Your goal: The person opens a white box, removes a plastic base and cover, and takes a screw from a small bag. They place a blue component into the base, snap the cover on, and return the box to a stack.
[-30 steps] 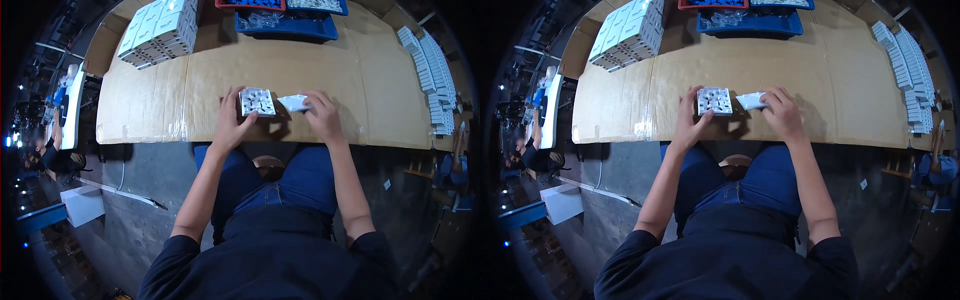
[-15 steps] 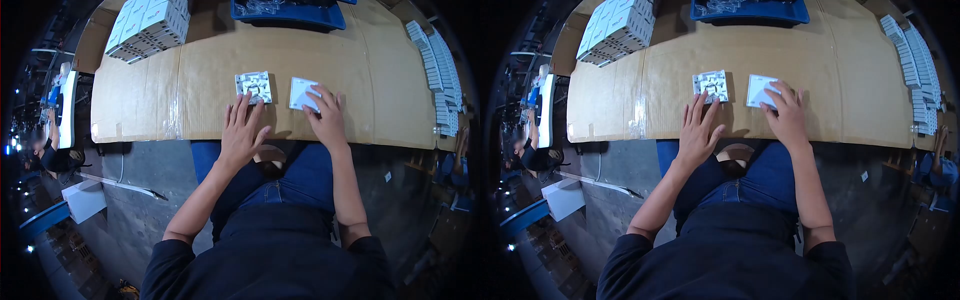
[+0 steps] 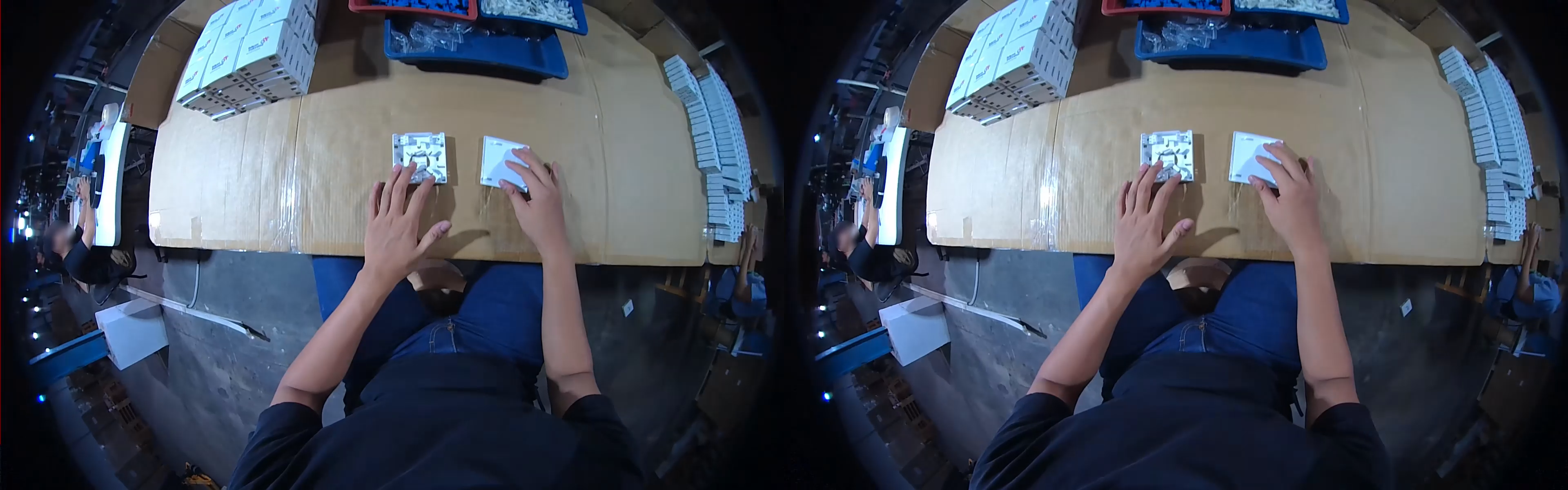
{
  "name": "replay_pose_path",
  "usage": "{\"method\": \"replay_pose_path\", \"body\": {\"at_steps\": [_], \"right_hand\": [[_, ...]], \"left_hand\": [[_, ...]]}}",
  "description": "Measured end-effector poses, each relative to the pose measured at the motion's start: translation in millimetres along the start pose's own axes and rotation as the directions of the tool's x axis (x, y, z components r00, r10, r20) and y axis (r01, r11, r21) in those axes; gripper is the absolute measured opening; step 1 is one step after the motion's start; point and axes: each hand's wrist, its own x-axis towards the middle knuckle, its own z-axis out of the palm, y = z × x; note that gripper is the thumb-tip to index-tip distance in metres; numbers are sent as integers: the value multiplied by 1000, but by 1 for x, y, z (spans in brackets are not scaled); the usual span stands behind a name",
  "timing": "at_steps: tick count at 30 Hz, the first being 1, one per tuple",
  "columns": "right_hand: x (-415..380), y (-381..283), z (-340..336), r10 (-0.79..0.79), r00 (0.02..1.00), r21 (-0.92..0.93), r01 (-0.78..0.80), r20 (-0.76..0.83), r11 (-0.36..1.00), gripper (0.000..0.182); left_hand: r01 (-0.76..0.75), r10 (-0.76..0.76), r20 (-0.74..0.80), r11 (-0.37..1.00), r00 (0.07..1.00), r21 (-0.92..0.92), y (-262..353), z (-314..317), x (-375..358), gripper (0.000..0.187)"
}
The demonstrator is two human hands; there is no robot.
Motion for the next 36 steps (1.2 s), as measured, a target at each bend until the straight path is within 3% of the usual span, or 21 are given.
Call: {"method": "replay_pose_path", "body": {"at_steps": [6,13,16,19,23,27,30,33,36], "right_hand": [[13,-1,-14,-21,999,16,20,37,1000,25],[98,-3,-43,-170,972,76,184,-160,980,19],[150,0,-34,-241,960,37,249,-145,968,23],[200,-1,-14,-223,974,128,227,-47,966,37],[245,9,31,-206,976,21,205,76,979,63],[252,-21,29,-159,941,-67,187,298,980,71],[254,-22,43,-109,950,-175,166,293,970,72],[254,-13,52,-118,973,-165,152,200,975,71],[250,-3,44,-170,985,115,166,26,979,51]], "left_hand": [[3,-3,12,1000,1000,-6,1,-1,0,77],[-14,8,-58,993,998,-116,-4,0,-5,91],[-20,9,-91,992,996,-123,-5,1,-6,92],[-16,2,-112,992,994,-123,-4,1,-7,89],[-14,-5,-147,992,989,-125,-3,3,-9,87],[-25,1,-171,991,985,-134,-1,1,-9,85],[-50,23,-196,990,980,-132,-1,-1,-8,82],[-57,28,-213,989,977,-133,-1,1,-9,79],[-53,23,-222,990,975,-133,-3,3,-10,77]]}}
